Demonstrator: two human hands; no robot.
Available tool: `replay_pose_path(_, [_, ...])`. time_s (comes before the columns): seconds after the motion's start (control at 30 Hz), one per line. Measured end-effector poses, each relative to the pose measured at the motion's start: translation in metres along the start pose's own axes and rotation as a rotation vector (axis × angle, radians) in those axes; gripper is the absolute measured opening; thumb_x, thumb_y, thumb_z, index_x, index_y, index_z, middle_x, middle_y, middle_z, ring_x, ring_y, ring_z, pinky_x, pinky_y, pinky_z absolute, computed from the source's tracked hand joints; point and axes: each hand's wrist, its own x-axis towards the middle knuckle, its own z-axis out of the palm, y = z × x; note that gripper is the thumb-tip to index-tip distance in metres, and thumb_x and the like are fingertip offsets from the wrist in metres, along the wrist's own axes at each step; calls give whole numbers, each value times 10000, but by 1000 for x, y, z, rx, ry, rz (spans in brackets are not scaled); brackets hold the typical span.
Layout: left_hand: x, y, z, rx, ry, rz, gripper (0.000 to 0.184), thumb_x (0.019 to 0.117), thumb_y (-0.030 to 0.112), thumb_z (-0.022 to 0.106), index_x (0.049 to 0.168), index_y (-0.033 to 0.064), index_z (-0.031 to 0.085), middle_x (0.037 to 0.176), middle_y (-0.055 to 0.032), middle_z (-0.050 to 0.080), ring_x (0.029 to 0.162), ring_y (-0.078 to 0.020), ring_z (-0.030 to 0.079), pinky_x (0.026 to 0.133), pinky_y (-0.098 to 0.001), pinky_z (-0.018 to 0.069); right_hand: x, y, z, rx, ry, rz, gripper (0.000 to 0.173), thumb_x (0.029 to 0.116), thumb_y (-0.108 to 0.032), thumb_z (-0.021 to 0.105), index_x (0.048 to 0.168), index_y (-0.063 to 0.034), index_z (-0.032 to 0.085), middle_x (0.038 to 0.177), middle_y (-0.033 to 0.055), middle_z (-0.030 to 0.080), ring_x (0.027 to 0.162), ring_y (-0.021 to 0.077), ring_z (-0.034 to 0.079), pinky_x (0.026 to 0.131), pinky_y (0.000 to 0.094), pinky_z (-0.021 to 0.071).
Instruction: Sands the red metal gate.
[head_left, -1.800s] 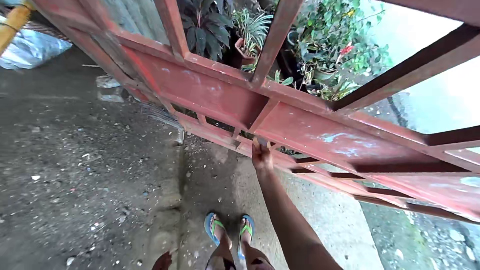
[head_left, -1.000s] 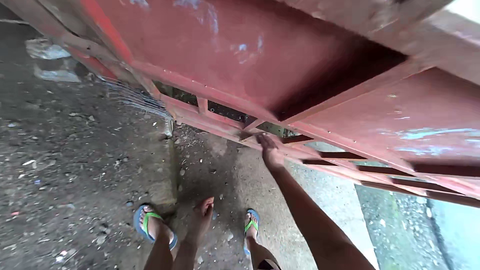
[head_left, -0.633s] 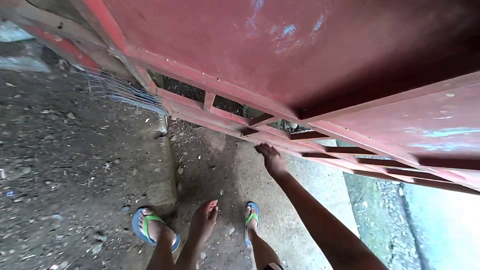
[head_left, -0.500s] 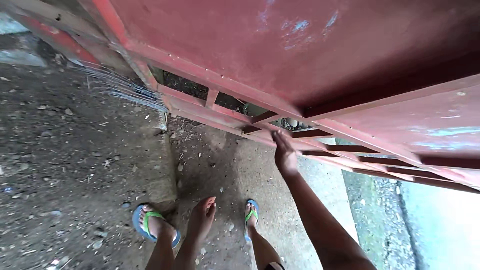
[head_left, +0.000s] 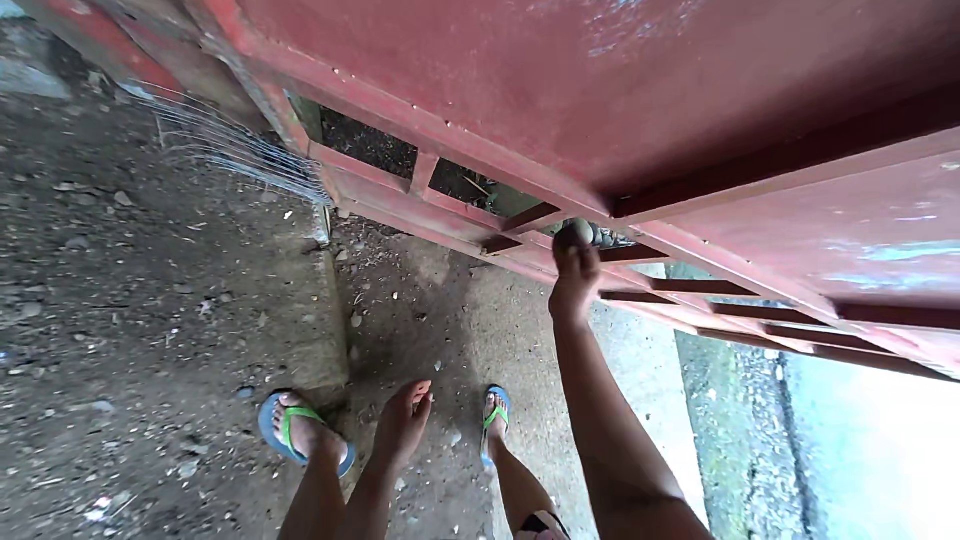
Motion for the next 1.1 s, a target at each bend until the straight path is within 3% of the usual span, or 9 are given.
replay_pose_path(0.13, [-3,0,3,1,-9,-12,363,1068,156,518,1374,-23,596,1355,-201,641,1262,-267,628,1120,-384,457,-6,-5,41,35,-19,-171,384,1076,-81,439,1417,89,481,1296,179,637,1164,141,641,1050,338,505])
replay_pose_path(0.3, [-7,0,-1,48,-41,-24,376,1076,176,504,1392,-9,587,1364,-190,638,1272,-255,623,1131,-390,447,4,-17,31,72,-58,-127,197,1019,-17,486,1134,64,623,1017,85,683,940,93,667,912,339,570])
replay_pose_path(0.4, [-8,2,-1,52,-42,-22,375,1077,176,503,1392,-6,589,1362,-194,639,1273,-261,622,1131,-396,445,-4,-9,33,25,-77,-182,288,1065,-80,469,1291,60,579,1160,117,680,1047,95,662,978,333,547])
replay_pose_path(0.5, [-7,0,-1,63,-58,-10,379,1079,183,499,1395,-8,585,1372,-194,632,1281,-261,617,1132,-388,449,-4,-13,40,71,-106,-1,231,1051,-60,464,1200,52,600,1034,89,659,894,89,636,865,336,554])
replay_pose_path(0.6, [-8,-1,-1,62,-77,-23,384,1080,176,493,1404,-12,576,1385,-195,623,1293,-262,609,1139,-384,440,-13,-19,36,114,-37,-135,366,1064,-57,431,1391,97,492,1256,144,633,1103,91,642,1019,305,523])
replay_pose_path(0.73, [-7,-3,2,80,-78,-18,384,1076,172,498,1399,-19,579,1373,-200,630,1278,-274,616,1136,-397,441,4,-1,38,76,-85,6,279,1029,2,455,1250,103,592,1128,172,674,976,147,668,917,356,561])
replay_pose_path(0.87, [-10,-4,6,81,-86,-26,384,1078,172,494,1404,-12,578,1380,-201,626,1290,-277,610,1143,-399,435,-3,-12,31,115,-83,-114,341,1050,-22,442,1347,134,507,1244,180,640,1097,120,654,1012,321,536])
replay_pose_path(0.97, [-7,-1,8,96,-80,-30,380,1076,171,501,1399,-13,582,1371,-203,631,1283,-280,614,1138,-399,437,3,-9,39,122,-72,-20,255,1035,-15,451,1210,92,603,1068,127,673,925,101,653,883,326,561])
replay_pose_path(1.1, [-5,-3,15,97,-83,-37,380,1077,169,499,1398,-18,581,1371,-204,632,1280,-277,617,1135,-400,441,-8,-3,39,127,-23,-136,350,1055,-30,443,1351,140,523,1255,220,649,1105,145,663,1006,320,535])
